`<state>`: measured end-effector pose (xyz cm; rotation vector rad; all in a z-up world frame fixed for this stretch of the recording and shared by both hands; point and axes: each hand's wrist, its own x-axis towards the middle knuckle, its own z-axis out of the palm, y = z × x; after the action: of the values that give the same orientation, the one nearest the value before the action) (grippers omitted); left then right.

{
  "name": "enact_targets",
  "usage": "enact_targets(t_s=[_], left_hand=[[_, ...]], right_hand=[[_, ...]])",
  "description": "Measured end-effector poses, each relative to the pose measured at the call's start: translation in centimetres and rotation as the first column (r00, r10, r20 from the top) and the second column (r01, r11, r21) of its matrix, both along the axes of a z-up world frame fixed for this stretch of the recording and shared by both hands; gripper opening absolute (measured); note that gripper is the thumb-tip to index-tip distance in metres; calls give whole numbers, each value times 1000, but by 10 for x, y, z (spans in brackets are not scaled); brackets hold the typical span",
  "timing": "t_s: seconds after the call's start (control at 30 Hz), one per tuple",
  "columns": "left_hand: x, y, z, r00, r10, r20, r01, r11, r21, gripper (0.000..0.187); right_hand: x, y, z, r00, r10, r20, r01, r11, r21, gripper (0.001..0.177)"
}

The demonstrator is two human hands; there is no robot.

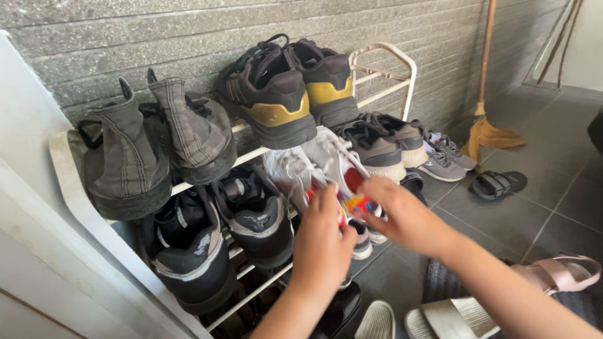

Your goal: The person organizes a collection of shoes by picking up various pairs from the floor and placing them onto a white multi-tiered shoe rack. The person handles sneakers, sandals, and slides, arranging them neatly on the shelves.

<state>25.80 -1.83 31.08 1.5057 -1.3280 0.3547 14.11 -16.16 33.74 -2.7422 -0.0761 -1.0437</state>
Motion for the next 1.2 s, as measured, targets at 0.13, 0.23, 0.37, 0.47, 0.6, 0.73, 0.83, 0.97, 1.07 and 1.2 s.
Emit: enact_targets(t_s=[0.13, 0.23, 0.37, 0.47, 0.6, 0.73, 0.83, 0.97, 1.07, 1.2], left_hand=[[30, -18, -2, 979, 69, -192, -37, 985, 167, 54], [43, -34, -10, 987, 155, -45, -149, 981, 120, 54], [53, -65, -21, 965, 263, -14, -243, 912, 331, 53], [62, -87, -24, 902, 376, 211, -418, 884, 211, 66], [69, -100, -27, 945, 310, 105, -327, 893, 309, 65], [60, -96, -21, 947, 303, 110, -322, 897, 301, 65], [50, -87, -13, 931, 340, 135, -361, 913, 192, 65], [38, -74, -6, 892, 375, 252, -406, 910, 86, 63], [28, -71, -14, 908, 333, 255, -362, 929, 75, 59], [11, -83, -31, 908, 305, 287, -294, 952, -83, 57]], right_hand=[[38, -30, 0, 997, 31, -73, -26, 997, 70, 31], [68, -49, -10, 988, 156, 10, -155, 987, -37, 38], [100, -72, -20, 986, 113, -119, -109, 993, 35, 39], [115, -88, -25, 982, 125, -143, -126, 992, 4, 37], [120, -101, -32, 983, 89, -164, -80, 995, 60, 39], [119, -100, -34, 991, 75, -107, -72, 997, 29, 41], [113, -87, -34, 996, 90, -26, -88, 994, 72, 50], [99, -64, -37, 993, 72, 88, -80, 993, 83, 61], [83, -55, -44, 996, -9, 89, 3, 997, 74, 68], [52, -50, -55, 989, -112, 96, 109, 993, 34, 74]])
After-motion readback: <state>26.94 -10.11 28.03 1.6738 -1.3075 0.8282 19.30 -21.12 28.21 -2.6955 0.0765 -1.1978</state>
